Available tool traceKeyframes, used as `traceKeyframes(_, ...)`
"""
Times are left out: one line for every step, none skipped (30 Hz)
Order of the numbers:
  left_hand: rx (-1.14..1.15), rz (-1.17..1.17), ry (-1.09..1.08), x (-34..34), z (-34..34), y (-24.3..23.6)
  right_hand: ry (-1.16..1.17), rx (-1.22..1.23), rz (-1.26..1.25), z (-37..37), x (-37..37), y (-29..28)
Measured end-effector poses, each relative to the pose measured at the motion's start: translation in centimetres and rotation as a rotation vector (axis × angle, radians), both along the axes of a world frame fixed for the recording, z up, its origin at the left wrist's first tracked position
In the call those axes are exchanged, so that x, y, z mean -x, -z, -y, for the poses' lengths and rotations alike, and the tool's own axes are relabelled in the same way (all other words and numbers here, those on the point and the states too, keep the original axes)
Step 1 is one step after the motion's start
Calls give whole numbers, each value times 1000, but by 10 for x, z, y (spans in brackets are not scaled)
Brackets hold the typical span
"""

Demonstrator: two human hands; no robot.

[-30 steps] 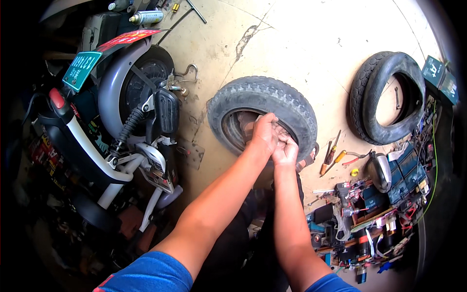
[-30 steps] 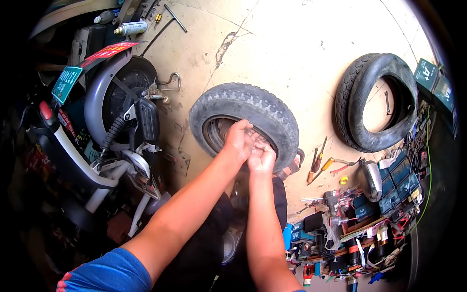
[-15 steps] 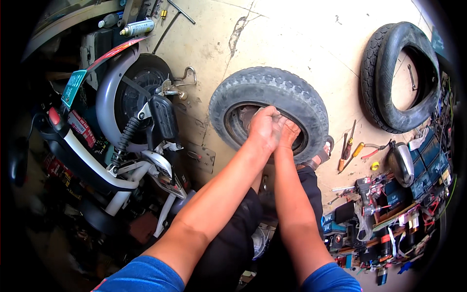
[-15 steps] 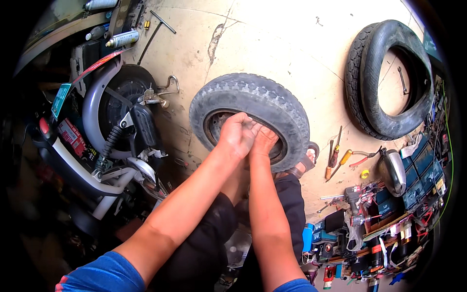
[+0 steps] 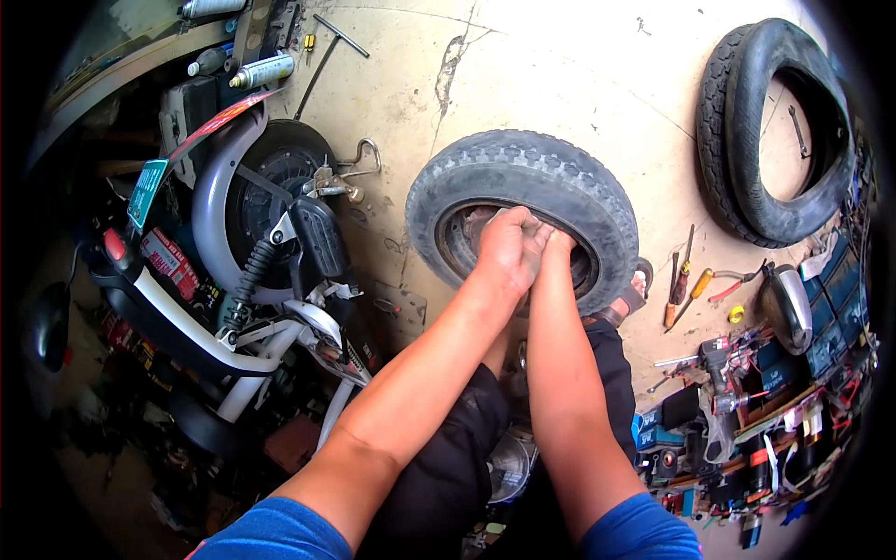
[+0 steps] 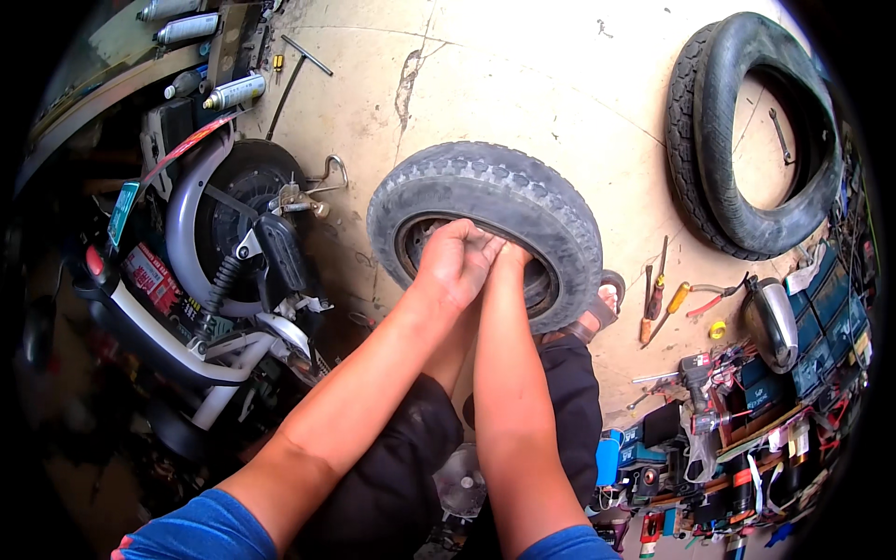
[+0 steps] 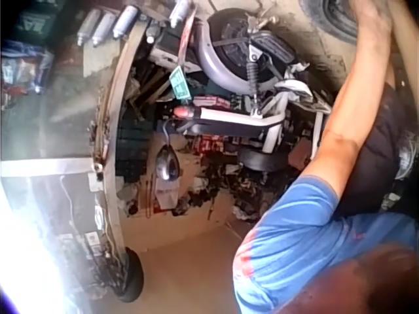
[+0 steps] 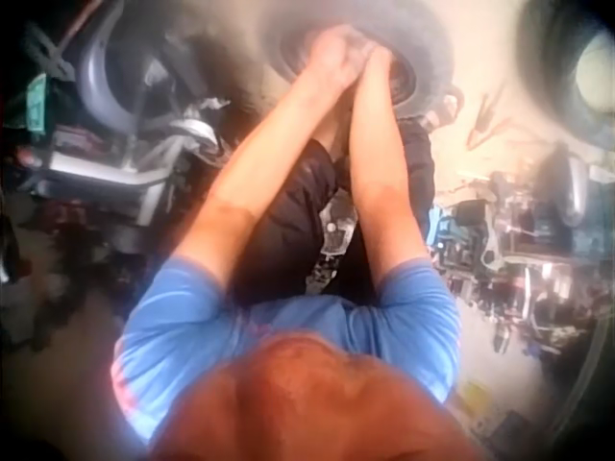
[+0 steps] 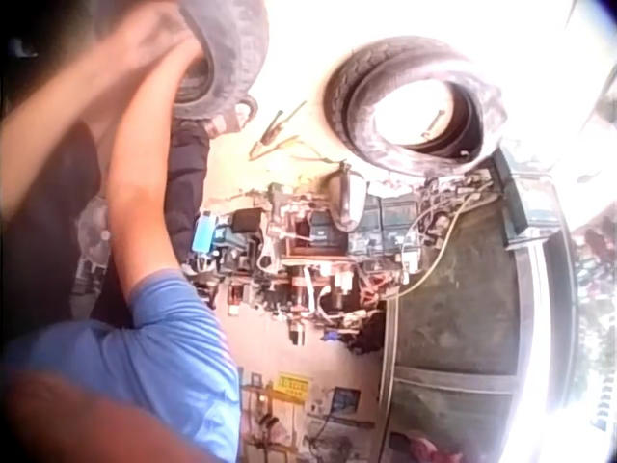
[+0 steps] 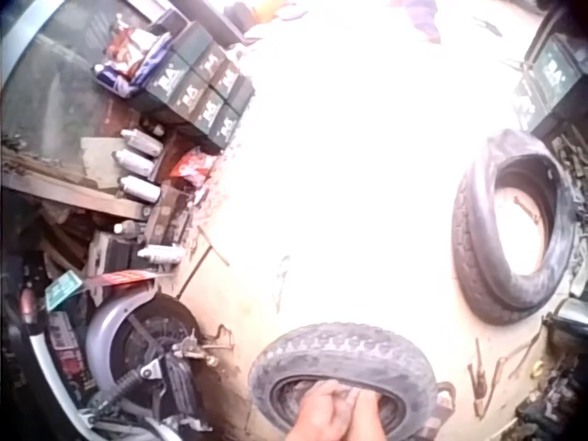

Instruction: The person removes an inner tube from a tire using tire levers and then pries the tire bead back onto the wheel rim using a tool.

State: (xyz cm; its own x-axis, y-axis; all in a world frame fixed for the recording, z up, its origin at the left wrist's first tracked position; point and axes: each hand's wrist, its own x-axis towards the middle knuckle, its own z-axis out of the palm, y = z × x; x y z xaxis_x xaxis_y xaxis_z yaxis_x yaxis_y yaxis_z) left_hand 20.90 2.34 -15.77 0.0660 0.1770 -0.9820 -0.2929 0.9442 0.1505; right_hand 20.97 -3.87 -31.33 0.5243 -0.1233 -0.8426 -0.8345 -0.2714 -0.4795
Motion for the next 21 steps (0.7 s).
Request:
traceKeyframes(0, -6, 1, 0, 0, 0, 95, -38, -14, 3, 0, 2)
traceKeyframes(-11, 22, 0, -1, 1, 1, 189, -77, -29, 8, 0, 4)
traceKeyframes(-23, 49, -1, 0, 2, 4, 266, -116, -44, 14, 1, 7)
traceKeyframes(-23, 45, 1, 1, 3, 7, 341, -153, -51, 21, 5, 9)
traceKeyframes(-24, 58, -5, 3, 4, 10, 406, -186, -61, 30, 7, 9)
traceKeyframes(-26, 71, -13, 2, 4, 11, 453, -219, -67, 38, 11, 7)
traceKeyframes(-39, 64, -6, -1, 3, 16, 439, -242, -65, 43, 13, 7)
traceKeyframes(-36, 63, -6, -3, 0, 20, 407, -263, -63, 48, 18, 5)
traceKeyframes(-14, 48, 26, -10, 0, 24, 137, -217, -1, 62, 16, 9)
traceKeyframes(-4, 25, 57, -17, -5, 24, 179, -220, -20, 60, 18, 2)
traceKeyframes(23, -17, 56, -23, -10, 22, 128, -180, 14, 56, 19, -3)
traceKeyframes(37, -26, 39, -28, -11, 26, 83, -139, 64, 54, 14, -4)
traceKeyframes(43, -23, 41, -23, -13, 30, 152, -194, 63, 46, 13, -13)
traceKeyframes(49, -21, 45, -18, -14, 34, 117, -199, 41, 40, 9, -21)
traceKeyframes(52, -20, 48, -16, -15, 39, 223, -244, -22, 31, 1, -38)
traceKeyframes(41, -22, 47, -14, -16, 44, 328, -289, -85, 26, -3, -50)
traceKeyframes(30, -25, 46, -12, -17, 50, 300, -325, -87, 29, 1, -36)
traceKeyframes(35, -51, 90, -27, -18, 48, 272, -350, -77, 32, -5, -28)
traceKeyframes(34, -70, 78, -32, -13, 57, 295, -341, -61, 37, -8, -24)
traceKeyframes(34, -89, 67, -38, -7, 61, 297, -329, -49, 47, -9, -24)
traceKeyframes(9, -106, 58, -31, -16, 60, 300, -374, -150, 29, -12, -46)
